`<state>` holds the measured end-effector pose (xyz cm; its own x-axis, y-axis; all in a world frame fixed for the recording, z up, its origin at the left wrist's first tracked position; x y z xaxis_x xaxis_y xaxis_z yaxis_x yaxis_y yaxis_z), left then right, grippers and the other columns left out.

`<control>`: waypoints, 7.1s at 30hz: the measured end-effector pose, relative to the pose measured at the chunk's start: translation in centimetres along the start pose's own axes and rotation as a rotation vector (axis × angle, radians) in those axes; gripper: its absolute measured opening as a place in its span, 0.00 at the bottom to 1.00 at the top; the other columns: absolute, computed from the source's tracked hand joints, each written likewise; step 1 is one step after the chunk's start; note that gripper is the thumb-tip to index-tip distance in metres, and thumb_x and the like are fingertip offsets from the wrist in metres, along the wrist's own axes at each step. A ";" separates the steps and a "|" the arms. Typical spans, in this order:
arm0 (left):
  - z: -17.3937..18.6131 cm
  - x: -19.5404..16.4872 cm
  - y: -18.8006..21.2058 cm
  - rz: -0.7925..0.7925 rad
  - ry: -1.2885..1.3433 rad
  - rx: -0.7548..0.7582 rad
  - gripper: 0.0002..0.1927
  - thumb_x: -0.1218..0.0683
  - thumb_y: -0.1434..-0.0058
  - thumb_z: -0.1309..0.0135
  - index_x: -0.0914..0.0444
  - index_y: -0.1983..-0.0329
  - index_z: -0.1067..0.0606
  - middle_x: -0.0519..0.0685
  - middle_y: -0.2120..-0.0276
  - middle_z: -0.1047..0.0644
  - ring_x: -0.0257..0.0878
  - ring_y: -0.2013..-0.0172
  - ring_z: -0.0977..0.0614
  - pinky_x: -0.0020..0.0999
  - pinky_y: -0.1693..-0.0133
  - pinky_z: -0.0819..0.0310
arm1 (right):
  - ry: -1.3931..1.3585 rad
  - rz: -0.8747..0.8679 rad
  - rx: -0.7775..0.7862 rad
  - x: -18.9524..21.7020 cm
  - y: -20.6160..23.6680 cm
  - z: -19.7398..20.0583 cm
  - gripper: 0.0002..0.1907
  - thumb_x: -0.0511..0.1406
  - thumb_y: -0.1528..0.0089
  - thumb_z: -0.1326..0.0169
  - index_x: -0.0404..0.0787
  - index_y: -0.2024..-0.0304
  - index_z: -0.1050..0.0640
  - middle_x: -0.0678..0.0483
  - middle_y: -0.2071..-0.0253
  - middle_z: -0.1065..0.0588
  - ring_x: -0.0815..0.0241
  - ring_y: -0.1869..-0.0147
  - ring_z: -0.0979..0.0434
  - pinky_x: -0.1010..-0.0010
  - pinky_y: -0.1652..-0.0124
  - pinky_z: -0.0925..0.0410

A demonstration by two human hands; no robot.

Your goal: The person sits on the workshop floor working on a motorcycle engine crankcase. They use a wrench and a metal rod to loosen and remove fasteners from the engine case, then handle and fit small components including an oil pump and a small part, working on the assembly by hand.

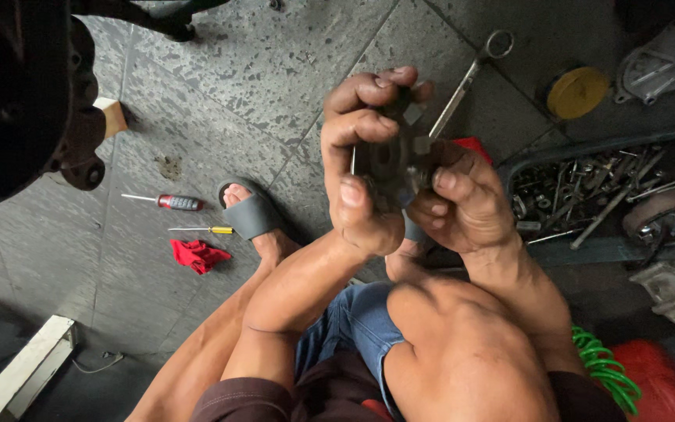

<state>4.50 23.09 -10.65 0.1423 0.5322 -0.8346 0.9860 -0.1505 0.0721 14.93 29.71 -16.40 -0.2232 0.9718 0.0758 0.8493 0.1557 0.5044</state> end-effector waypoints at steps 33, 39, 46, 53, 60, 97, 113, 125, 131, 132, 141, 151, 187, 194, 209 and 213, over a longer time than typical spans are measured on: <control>-1.6 -0.8 -1.1 0.396 -0.743 0.584 0.10 0.59 0.36 0.41 0.63 0.53 0.26 0.51 0.50 0.28 0.44 0.49 0.21 0.34 0.45 0.24 | -0.273 -0.010 0.032 -1.1 0.4 3.6 0.14 0.39 0.24 0.47 0.32 0.56 0.26 0.55 0.67 0.26 0.70 0.72 0.33 0.82 0.72 0.37; -1.3 -0.4 -0.7 0.461 -0.656 0.571 0.10 0.59 0.34 0.43 0.63 0.50 0.26 0.52 0.51 0.29 0.41 0.50 0.22 0.34 0.45 0.25 | -0.266 -0.048 -0.117 -1.6 0.7 4.6 0.15 0.40 0.35 0.46 0.35 0.52 0.25 0.56 0.65 0.27 0.70 0.73 0.33 0.81 0.74 0.38; -0.5 0.6 -0.2 0.471 -0.611 0.579 0.10 0.58 0.33 0.41 0.63 0.50 0.26 0.51 0.51 0.26 0.40 0.49 0.23 0.34 0.43 0.28 | -0.291 -0.072 0.007 -1.4 0.1 3.5 0.15 0.39 0.28 0.48 0.31 0.52 0.25 0.56 0.65 0.27 0.71 0.71 0.36 0.82 0.74 0.39; 2.4 0.5 -0.9 0.429 -0.030 0.079 0.21 0.43 0.27 0.53 0.65 0.44 0.29 0.54 0.47 0.29 0.44 0.49 0.29 0.40 0.45 0.33 | -0.321 -0.062 0.063 -0.6 0.3 1.2 0.13 0.36 0.30 0.46 0.33 0.47 0.25 0.50 0.59 0.27 0.70 0.68 0.35 0.80 0.71 0.40; 2.0 -0.3 -0.6 0.102 0.205 -0.071 0.28 0.36 0.20 0.63 0.66 0.47 0.30 0.55 0.45 0.31 0.47 0.41 0.29 0.47 0.40 0.33 | -0.144 -0.026 -0.009 -1.0 0.2 0.1 0.13 0.34 0.28 0.45 0.36 0.42 0.25 0.48 0.58 0.26 0.68 0.65 0.33 0.79 0.68 0.38; 0.5 0.5 0.6 0.031 0.008 0.093 0.23 0.42 0.25 0.60 0.65 0.48 0.25 0.54 0.48 0.29 0.46 0.42 0.29 0.45 0.37 0.35 | -0.060 0.007 -0.049 -1.2 0.5 0.8 0.17 0.36 0.29 0.40 0.37 0.40 0.27 0.57 0.61 0.28 0.70 0.65 0.34 0.80 0.69 0.37; 1.7 0.8 0.1 0.312 0.262 0.001 0.33 0.46 0.29 0.52 0.64 0.25 0.41 0.60 0.35 0.33 0.51 0.33 0.33 0.50 0.31 0.39 | 0.208 0.188 -0.249 1.7 0.4 1.1 0.12 0.35 0.32 0.37 0.36 0.50 0.23 0.53 0.60 0.24 0.70 0.67 0.33 0.79 0.68 0.36; -0.4 2.0 1.5 0.810 0.360 0.304 0.44 0.33 0.33 0.50 0.62 0.22 0.44 0.55 0.21 0.45 0.44 0.26 0.38 0.42 0.25 0.45 | 0.826 0.281 -0.563 5.4 1.8 1.4 0.12 0.30 0.32 0.44 0.34 0.46 0.21 0.55 0.65 0.25 0.68 0.67 0.28 0.73 0.65 0.31; 1.9 5.2 4.1 1.012 0.305 0.156 0.39 0.29 0.26 0.55 0.65 0.31 0.36 0.57 0.33 0.34 0.47 0.39 0.31 0.43 0.35 0.35 | 1.533 0.679 -0.372 7.1 1.4 -3.3 0.15 0.24 0.38 0.40 0.38 0.49 0.22 0.53 0.56 0.25 0.60 0.54 0.22 0.70 0.55 0.28; 2.4 5.7 4.1 1.019 0.301 0.121 0.38 0.30 0.25 0.55 0.66 0.31 0.35 0.57 0.37 0.32 0.47 0.40 0.29 0.43 0.36 0.34 | 1.356 0.586 -0.423 6.9 1.4 -1.6 0.15 0.24 0.37 0.40 0.38 0.48 0.21 0.53 0.56 0.26 0.61 0.57 0.23 0.71 0.59 0.29; 7.3 5.9 0.8 0.903 0.450 0.033 0.34 0.34 0.29 0.56 0.65 0.36 0.32 0.57 0.48 0.24 0.49 0.48 0.21 0.44 0.44 0.28 | 0.100 0.455 -0.465 8.5 4.8 11.3 0.21 0.45 0.33 0.48 0.37 0.46 0.23 0.47 0.48 0.24 0.50 0.48 0.25 0.60 0.47 0.30; 10.6 5.9 -0.2 0.802 0.481 -0.016 0.34 0.32 0.28 0.57 0.64 0.37 0.28 0.56 0.47 0.23 0.48 0.47 0.23 0.42 0.44 0.31 | 0.187 0.472 -0.549 9.1 9.1 15.5 0.17 0.42 0.29 0.50 0.36 0.46 0.26 0.48 0.52 0.27 0.51 0.50 0.27 0.62 0.48 0.31; 7.5 6.2 1.1 0.903 0.644 0.019 0.44 0.29 0.25 0.66 0.73 0.32 0.33 0.61 0.43 0.25 0.50 0.46 0.20 0.45 0.43 0.24 | 0.893 0.440 -0.209 4.9 -0.3 2.5 0.11 0.31 0.26 0.41 0.29 0.46 0.25 0.49 0.55 0.23 0.66 0.60 0.24 0.77 0.58 0.30; 6.8 7.3 3.0 0.979 0.587 0.095 0.43 0.31 0.24 0.61 0.73 0.28 0.37 0.60 0.46 0.23 0.49 0.49 0.18 0.43 0.46 0.23 | 1.018 0.393 -0.274 5.0 -1.3 1.4 0.14 0.36 0.27 0.40 0.29 0.49 0.22 0.53 0.60 0.23 0.69 0.63 0.26 0.80 0.61 0.32; 5.4 11.0 5.5 1.097 0.516 0.183 0.36 0.37 0.24 0.60 0.71 0.30 0.33 0.60 0.45 0.23 0.48 0.49 0.20 0.44 0.46 0.24 | 1.534 0.414 -0.444 6.3 0.6 3.2 0.04 0.28 0.36 0.39 0.32 0.59 0.19 0.51 0.64 0.22 0.62 0.61 0.21 0.73 0.61 0.31; 6.8 11.8 5.2 1.098 0.423 0.143 0.35 0.37 0.24 0.62 0.71 0.32 0.33 0.57 0.41 0.24 0.48 0.44 0.21 0.45 0.39 0.28 | 1.618 0.471 -0.481 7.0 -0.1 1.4 0.08 0.29 0.38 0.38 0.34 0.56 0.17 0.49 0.63 0.22 0.59 0.61 0.20 0.70 0.61 0.29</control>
<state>10.67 22.93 -23.81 0.9503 0.2890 -0.1155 0.3032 -0.7762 0.5528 13.95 36.70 -17.10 -0.4851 -0.2710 0.8314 0.8383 -0.4146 0.3540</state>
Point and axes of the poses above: each hand's wrist, its own y-axis away from the middle knuckle, its own z-axis out of the back of the hand, x = y × z, the point moved 9 cm from there along -y, towards the middle knuckle
